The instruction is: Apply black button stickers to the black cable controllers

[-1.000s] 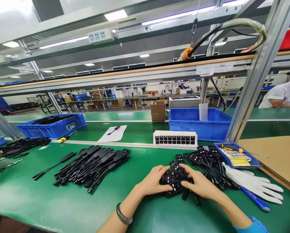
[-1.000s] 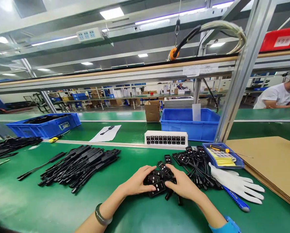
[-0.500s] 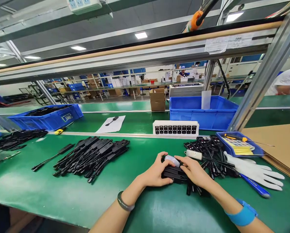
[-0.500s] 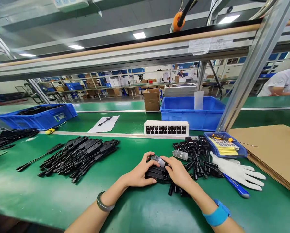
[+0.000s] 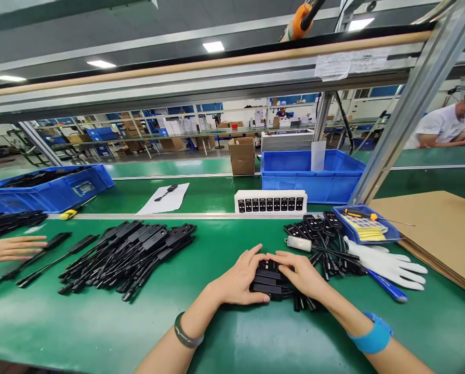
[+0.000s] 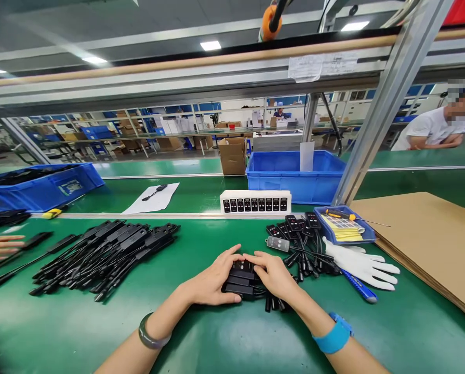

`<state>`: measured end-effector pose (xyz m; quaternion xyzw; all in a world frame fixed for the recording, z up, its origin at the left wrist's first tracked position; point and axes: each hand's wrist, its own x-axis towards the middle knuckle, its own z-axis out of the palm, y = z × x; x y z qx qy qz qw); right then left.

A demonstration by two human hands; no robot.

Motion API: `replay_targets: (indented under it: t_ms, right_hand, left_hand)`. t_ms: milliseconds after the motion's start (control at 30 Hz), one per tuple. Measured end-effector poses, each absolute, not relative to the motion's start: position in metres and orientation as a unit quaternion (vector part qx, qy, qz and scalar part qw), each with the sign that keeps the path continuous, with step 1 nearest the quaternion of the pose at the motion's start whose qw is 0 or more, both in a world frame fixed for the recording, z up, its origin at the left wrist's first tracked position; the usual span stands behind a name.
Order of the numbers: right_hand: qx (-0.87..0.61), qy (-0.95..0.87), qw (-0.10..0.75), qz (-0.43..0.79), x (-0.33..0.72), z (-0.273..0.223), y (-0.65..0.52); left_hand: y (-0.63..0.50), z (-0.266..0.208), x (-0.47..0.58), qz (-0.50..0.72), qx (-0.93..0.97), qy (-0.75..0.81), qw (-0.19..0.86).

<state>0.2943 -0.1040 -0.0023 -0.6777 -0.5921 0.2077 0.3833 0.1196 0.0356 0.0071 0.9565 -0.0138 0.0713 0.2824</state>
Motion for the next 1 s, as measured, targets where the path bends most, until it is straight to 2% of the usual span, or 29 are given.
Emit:
replay_targets:
  t_ms: [133, 233, 300, 400, 467, 633, 800, 1000]
  right_hand:
    - [-0.637, -0.569, 0.439, 0.280, 0.292, -0.004, -0.103]
    - [-0.619, -0.580, 0.439, 0.298, 0.297, -0.001, -0.102]
    - [-0.678, -0.586, 0.395, 0.203, 0.307, 0.001, -0.103]
    - [-0.796, -0.527, 0.297, -0.017, 0.329, 0.001, -0.107]
    - [-0.824, -0.495, 0.268, -0.066, 0.340, 0.001, -0.109]
    - [-0.788, -0.547, 0.280, -0.038, 0.332, 0.004, -0.107]
    - [-0.712, -0.630, 0.301, 0.076, 0.301, 0.001, -0.098]
    - [-0.683, -0.626, 0.329, 0.183, 0.296, -0.003, -0.102]
  left_hand:
    - [0.034, 0.010, 0.118, 0.085, 0.952, -0.020, 0.293]
    - [0.035, 0.009, 0.116, 0.110, 0.942, -0.006, 0.316]
    - [0.035, 0.009, 0.116, 0.112, 0.944, -0.008, 0.311]
    - [0.036, 0.009, 0.115, 0.100, 0.950, -0.033, 0.293]
    - [0.037, 0.009, 0.115, 0.101, 0.948, -0.052, 0.297]
    - [0.037, 0.008, 0.116, 0.117, 0.931, -0.065, 0.340]
    - [0.036, 0.005, 0.117, 0.148, 0.916, -0.058, 0.368]
    - [0.033, 0.003, 0.119, 0.208, 0.896, -0.023, 0.392]
